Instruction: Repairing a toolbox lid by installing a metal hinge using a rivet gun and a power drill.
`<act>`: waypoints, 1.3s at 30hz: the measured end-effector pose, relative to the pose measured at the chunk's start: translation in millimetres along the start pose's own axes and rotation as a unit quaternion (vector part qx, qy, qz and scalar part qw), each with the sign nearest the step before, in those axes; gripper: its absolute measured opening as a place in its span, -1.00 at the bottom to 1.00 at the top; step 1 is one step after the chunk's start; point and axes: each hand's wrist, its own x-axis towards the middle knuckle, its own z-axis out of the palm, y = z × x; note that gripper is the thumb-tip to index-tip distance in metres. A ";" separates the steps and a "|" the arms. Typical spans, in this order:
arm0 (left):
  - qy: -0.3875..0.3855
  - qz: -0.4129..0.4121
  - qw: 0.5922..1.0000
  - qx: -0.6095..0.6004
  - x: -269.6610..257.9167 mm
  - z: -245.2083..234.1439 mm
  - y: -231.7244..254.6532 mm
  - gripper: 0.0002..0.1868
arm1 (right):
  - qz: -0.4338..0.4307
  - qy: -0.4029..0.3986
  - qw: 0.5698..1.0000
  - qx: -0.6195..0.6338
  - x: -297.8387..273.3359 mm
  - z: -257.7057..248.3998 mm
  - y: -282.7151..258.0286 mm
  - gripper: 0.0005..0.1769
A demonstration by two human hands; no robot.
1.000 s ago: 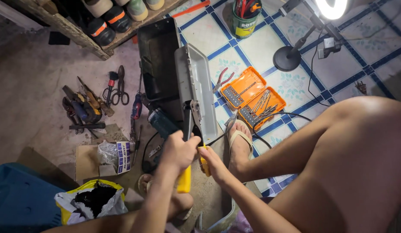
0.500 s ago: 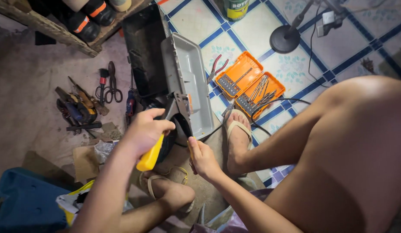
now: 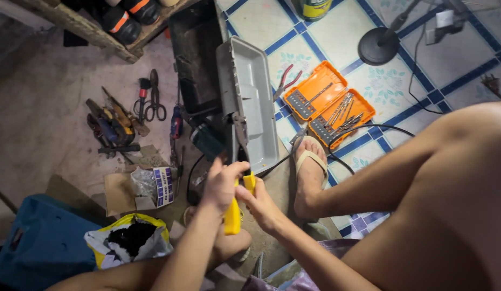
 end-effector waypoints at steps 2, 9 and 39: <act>0.004 -0.058 0.998 0.001 -0.1 3.9 -5.3 -0.48 | -0.043 -0.031 0.998 -0.043 -4.3 -1.7 -5.0 -0.07; -0.168 -0.030 0.973 -0.153 -14.9 -12.8 -24.8 -0.62 | -0.009 -0.108 0.994 0.008 -22.0 -6.0 -40.6 0.46; -0.242 -0.113 0.918 -0.294 -25.8 -19.3 -56.3 -0.35 | 0.041 -0.035 0.951 0.303 133.6 -72.0 -6.5 -0.91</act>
